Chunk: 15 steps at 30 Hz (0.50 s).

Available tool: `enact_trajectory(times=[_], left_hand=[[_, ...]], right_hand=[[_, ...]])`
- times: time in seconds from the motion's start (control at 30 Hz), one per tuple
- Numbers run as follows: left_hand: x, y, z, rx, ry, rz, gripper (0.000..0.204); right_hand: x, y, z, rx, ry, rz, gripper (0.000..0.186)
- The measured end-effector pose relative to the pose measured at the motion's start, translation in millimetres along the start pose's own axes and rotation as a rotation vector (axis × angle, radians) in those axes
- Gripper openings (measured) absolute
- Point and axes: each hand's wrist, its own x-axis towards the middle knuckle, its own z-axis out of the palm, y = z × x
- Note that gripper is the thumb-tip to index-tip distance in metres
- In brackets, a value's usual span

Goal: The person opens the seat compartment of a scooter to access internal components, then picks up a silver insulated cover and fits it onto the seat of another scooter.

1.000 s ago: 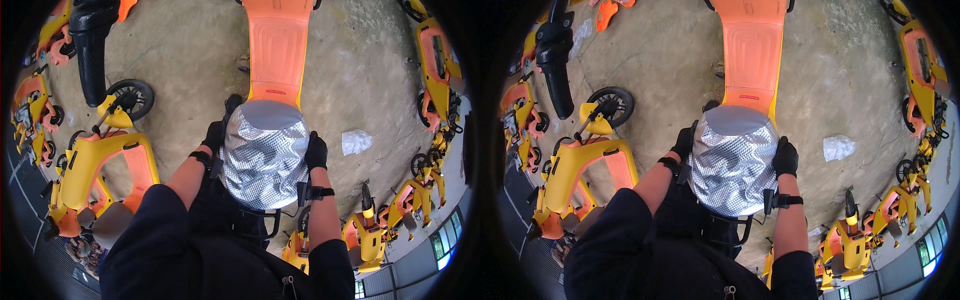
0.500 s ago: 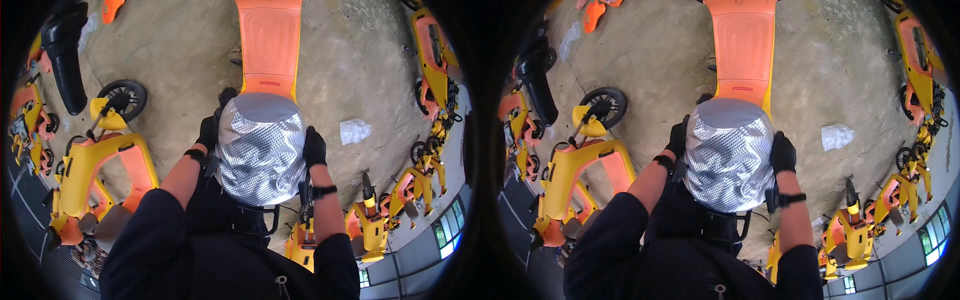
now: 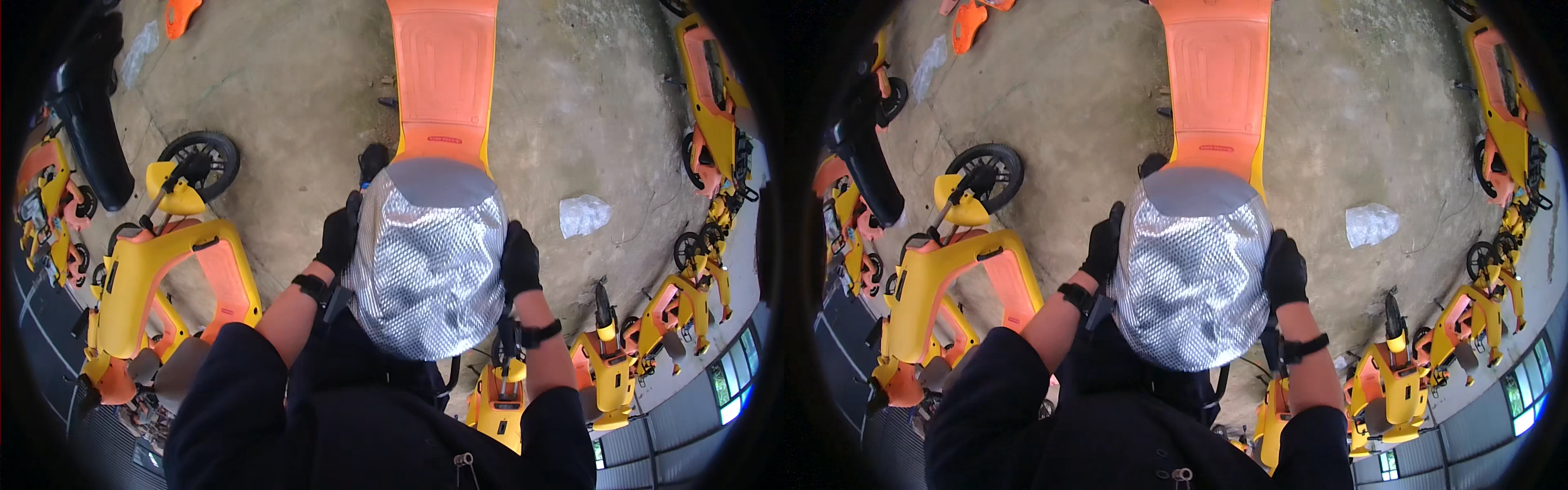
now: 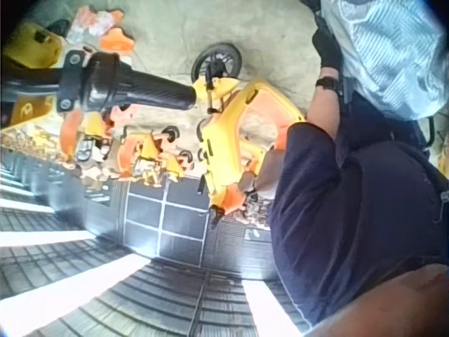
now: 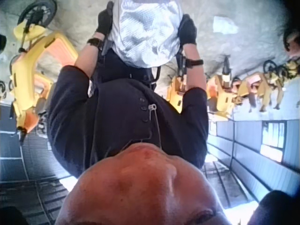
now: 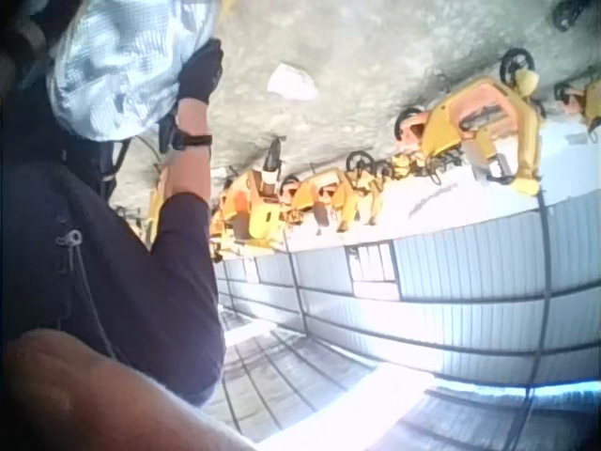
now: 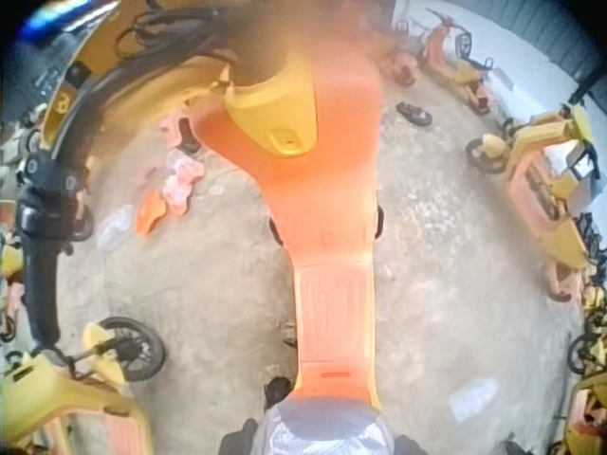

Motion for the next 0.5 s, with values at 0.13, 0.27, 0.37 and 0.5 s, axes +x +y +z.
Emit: enact_trajectory(times=[0.13,0.27,0.37,0.5], left_hand=[[13,-23,28,-0.199,0.127,0.108,0.059],[9,-8,26,-0.373,0.038,-0.23,0.059],[1,-13,19,-0.36,-0.034,-0.146,0.062],[2,-28,17,-0.27,-0.046,0.004,0.063]], right_hand=[[2,10,7,-0.077,-0.126,-0.037,0.014],[2,16,19,0.001,-0.15,0.041,0.015],[-4,11,16,0.002,-0.035,-0.005,0.016],[-3,3,2,0.096,-0.032,0.042,0.02]])
